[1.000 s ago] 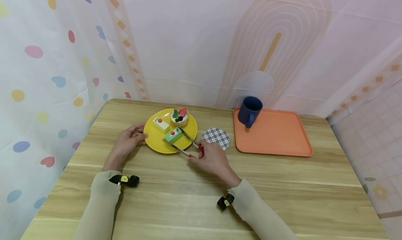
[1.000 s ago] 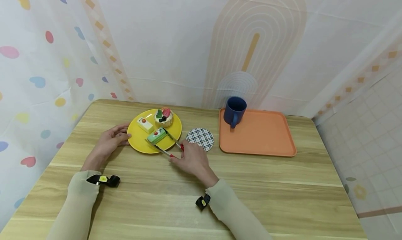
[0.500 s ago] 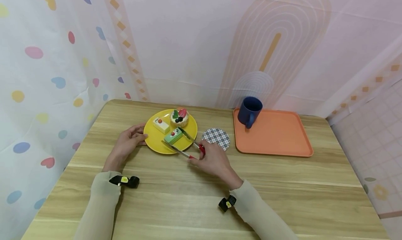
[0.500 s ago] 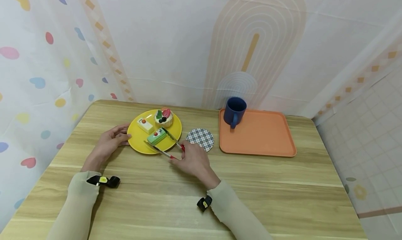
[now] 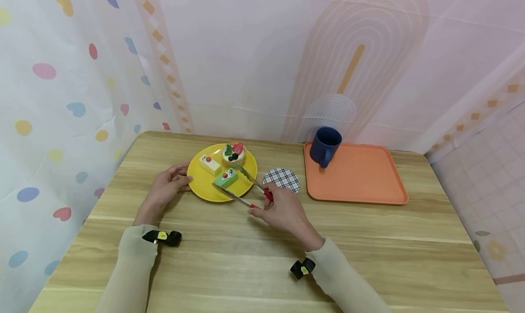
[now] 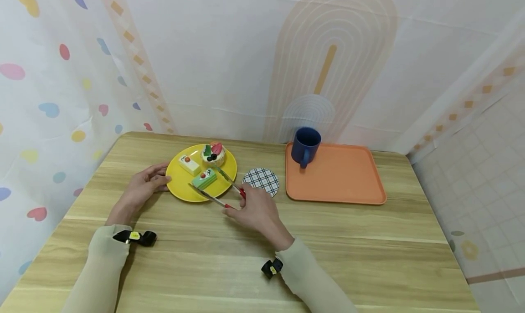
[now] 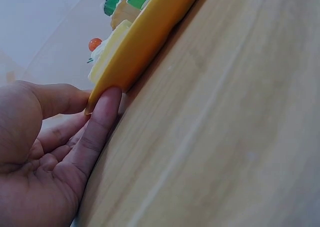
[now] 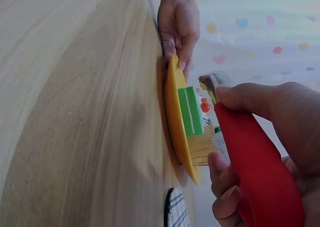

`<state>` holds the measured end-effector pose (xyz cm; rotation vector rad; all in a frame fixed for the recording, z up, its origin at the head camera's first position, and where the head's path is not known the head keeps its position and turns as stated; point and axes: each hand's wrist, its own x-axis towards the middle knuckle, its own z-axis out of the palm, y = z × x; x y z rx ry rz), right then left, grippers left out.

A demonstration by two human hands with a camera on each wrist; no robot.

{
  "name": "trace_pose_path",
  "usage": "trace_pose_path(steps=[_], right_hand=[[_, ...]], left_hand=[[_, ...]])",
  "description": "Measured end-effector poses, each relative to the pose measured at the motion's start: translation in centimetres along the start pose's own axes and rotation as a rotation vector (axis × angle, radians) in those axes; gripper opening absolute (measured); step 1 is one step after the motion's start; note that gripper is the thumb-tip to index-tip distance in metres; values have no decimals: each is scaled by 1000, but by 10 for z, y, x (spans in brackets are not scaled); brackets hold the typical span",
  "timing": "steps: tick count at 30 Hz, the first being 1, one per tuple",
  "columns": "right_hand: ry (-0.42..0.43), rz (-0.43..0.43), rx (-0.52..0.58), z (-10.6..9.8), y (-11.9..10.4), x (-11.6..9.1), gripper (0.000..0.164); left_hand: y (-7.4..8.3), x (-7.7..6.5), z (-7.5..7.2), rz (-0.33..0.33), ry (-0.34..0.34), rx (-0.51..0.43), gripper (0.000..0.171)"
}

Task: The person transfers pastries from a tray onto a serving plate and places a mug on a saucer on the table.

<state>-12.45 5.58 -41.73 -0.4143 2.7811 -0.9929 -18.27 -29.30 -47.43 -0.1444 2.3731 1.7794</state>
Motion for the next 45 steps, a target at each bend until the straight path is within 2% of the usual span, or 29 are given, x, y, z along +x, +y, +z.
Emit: trace_pose_path(steps=[14,20,31,45], right_hand=[[37,-3,24,-15,5,-10,65],[93,-30,13,-26,11,-13,63],[137,-10,34,-40,22,-17,57],[186,-8,46,-55,37,-25,67]], left_hand=[[-3,3,-1,1,-9,-3,58],[-2,2,-1,-10,-11,0,59],[-2,2,-2,-16,-12,-3,58],[2,-4,1,-20,9,7,58]])
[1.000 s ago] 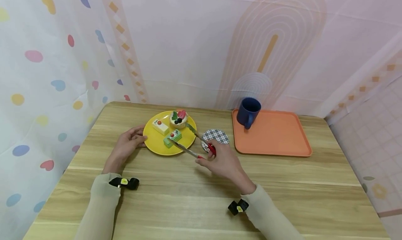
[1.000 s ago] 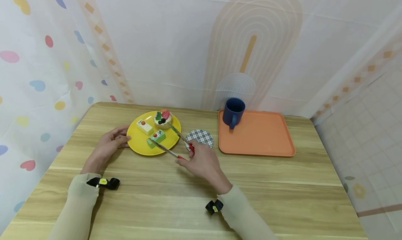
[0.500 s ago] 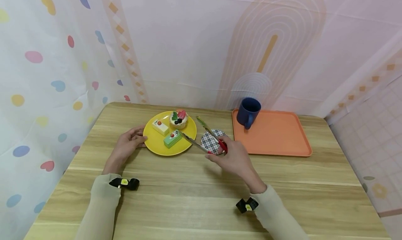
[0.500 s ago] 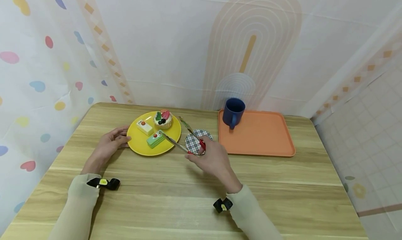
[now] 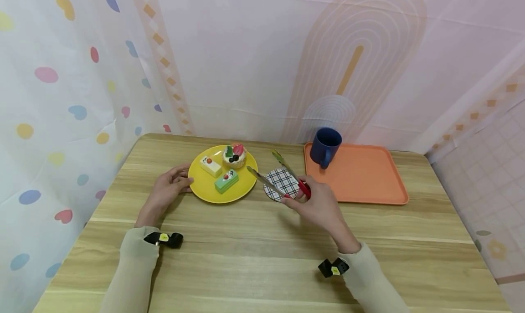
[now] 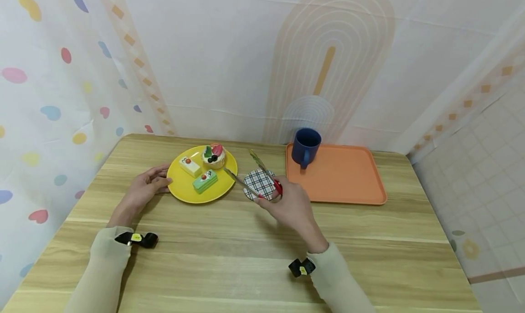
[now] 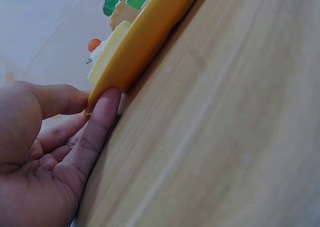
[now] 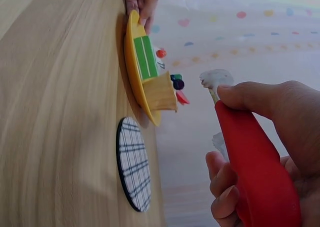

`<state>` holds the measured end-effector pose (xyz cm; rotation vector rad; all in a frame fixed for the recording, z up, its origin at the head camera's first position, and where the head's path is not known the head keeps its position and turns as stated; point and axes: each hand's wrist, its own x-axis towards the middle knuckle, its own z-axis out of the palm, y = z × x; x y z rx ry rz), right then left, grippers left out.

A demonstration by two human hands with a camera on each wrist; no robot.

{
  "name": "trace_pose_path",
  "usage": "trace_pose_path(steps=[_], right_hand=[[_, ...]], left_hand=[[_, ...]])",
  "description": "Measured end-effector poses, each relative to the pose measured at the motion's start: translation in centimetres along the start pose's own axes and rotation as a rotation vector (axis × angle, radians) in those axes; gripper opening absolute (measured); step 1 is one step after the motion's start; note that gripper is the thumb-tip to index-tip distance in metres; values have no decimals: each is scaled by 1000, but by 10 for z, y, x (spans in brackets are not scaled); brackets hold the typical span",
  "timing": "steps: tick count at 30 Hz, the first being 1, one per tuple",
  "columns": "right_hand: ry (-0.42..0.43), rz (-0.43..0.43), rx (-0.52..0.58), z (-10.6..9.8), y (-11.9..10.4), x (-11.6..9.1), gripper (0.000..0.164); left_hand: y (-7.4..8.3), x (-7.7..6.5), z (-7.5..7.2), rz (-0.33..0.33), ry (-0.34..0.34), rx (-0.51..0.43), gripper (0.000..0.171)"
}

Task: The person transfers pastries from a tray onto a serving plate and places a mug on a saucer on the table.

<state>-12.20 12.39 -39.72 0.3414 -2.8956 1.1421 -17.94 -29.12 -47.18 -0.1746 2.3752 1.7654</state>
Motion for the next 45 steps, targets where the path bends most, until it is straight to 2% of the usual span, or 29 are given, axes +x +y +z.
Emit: trace_pose_path(steps=[3,8,11,18,23,29,45], right_hand=[[1,5,4,-4,3,-1,67],[9,19,17,-11,8,-2,58],[14,38,26,-16,10,-3,60],[72,44,-18,-25,16,-3,53],[88,74,-2,-33,23,-5,59],[101,131,2,-44,31,-6,58],[169,160,-18,-67,50,-15,73]], left_hand=[[-2,-1,-1,-1,-3,3,58],[-4,0,-1,2,-7,-4,59],[-5,1,-1,3,-3,-2,58],[-5,1,-2,12,-1,5,57],[-4,1,-2,20,-3,0,56],[-4,2,-1,11,4,-8,55],[0,1,0,10,2,-29,59]])
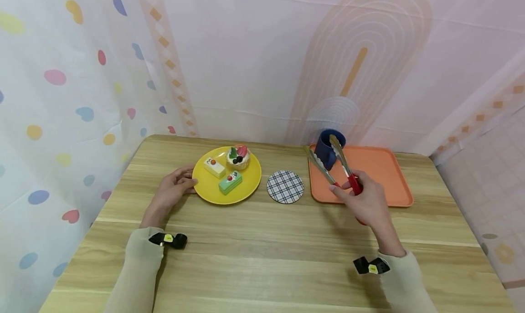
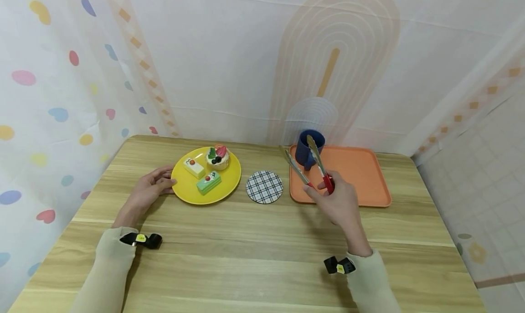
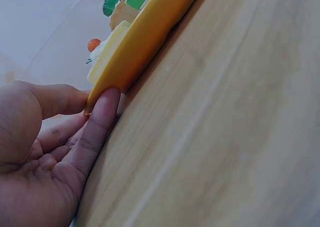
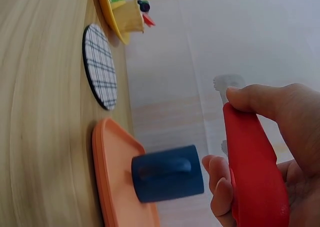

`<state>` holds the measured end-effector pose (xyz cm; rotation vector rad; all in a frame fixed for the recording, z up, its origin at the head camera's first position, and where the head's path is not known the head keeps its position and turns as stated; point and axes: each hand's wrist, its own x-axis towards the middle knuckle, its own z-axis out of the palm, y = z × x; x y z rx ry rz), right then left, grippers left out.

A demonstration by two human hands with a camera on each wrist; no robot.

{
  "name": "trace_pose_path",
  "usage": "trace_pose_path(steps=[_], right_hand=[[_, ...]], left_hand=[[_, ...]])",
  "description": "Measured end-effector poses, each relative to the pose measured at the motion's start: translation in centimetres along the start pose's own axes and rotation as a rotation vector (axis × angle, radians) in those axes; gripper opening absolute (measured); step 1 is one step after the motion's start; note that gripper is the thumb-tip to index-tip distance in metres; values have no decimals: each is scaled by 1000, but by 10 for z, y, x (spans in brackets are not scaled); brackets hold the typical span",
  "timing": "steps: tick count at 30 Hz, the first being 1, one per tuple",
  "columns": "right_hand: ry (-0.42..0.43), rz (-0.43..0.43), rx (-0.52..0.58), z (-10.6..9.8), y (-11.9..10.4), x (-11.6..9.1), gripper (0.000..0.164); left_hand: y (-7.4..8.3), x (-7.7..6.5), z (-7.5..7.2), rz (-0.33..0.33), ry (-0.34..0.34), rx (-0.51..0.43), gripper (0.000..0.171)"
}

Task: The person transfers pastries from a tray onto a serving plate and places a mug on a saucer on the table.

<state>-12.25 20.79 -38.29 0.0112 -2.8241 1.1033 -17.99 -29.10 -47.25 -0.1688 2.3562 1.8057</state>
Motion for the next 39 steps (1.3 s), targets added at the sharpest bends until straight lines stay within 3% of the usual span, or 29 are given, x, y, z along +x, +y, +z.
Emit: trace_pose_path(steps=[10,16,26,35,39], right_hand=[[27,49,-33,-18,19,-4,75],[30,80,-36,-24,31,-5,77],[45,139,-52,-32,49,-11,78],[55,144,-92,-39,64,-14,78],[50,157,-99,-43,71,-17,78]], left_hand=[[-3,1,2,19,-5,-2,57],[-4,1,2,-3,-12,-1,58],[22,-14,4,-27,-32,-24,57],[14,-6,-1,-39,-20,-13,58],[0,4,-2,-42,-7,-2,58]])
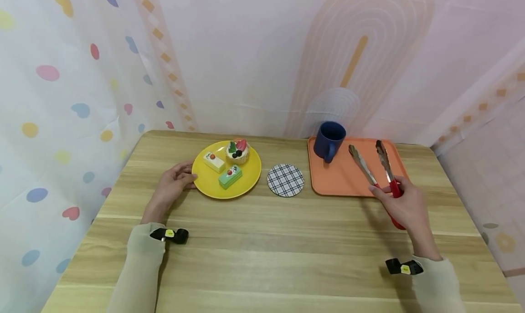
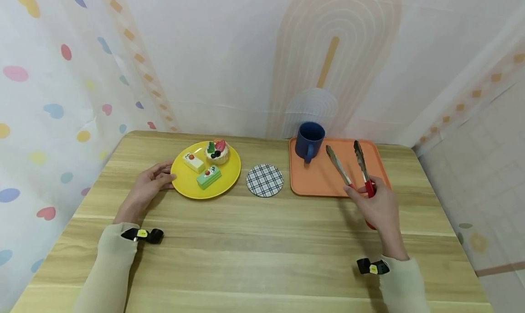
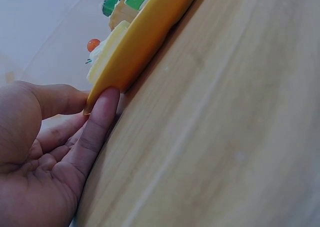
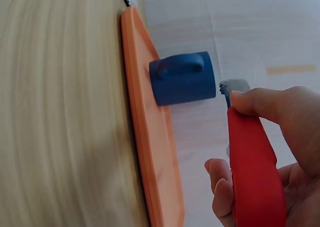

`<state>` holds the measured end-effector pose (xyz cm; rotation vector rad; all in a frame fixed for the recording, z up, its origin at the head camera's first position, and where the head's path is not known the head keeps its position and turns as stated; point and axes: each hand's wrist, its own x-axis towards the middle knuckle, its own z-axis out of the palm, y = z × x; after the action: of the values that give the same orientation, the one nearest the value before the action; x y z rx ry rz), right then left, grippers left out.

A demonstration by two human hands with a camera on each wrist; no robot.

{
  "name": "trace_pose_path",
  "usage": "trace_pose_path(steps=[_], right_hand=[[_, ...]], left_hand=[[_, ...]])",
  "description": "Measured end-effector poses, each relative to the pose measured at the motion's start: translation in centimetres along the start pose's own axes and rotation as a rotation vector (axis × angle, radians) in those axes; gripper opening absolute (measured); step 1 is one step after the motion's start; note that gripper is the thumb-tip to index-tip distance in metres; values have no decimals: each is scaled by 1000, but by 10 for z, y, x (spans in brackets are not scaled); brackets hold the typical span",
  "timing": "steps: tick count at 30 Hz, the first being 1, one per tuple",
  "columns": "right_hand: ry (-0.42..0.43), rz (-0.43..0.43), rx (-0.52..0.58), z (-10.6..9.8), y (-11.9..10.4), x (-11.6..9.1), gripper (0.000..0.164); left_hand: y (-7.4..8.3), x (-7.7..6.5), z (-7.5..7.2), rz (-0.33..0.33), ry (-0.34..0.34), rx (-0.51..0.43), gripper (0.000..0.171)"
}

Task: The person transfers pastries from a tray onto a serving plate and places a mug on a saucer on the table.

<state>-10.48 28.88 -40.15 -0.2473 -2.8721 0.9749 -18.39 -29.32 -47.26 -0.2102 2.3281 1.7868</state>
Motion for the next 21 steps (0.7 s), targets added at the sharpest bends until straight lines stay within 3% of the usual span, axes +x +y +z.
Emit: trace_pose_path(steps=[14,21], right_hand=[[-15,105,-24,-7,30,-12,86],[-31,132,-44,-7,40,-16,89]], left_hand=[[-2,1,1,19,-8,6,57],[12,-10,2,9,-7,-10,57]])
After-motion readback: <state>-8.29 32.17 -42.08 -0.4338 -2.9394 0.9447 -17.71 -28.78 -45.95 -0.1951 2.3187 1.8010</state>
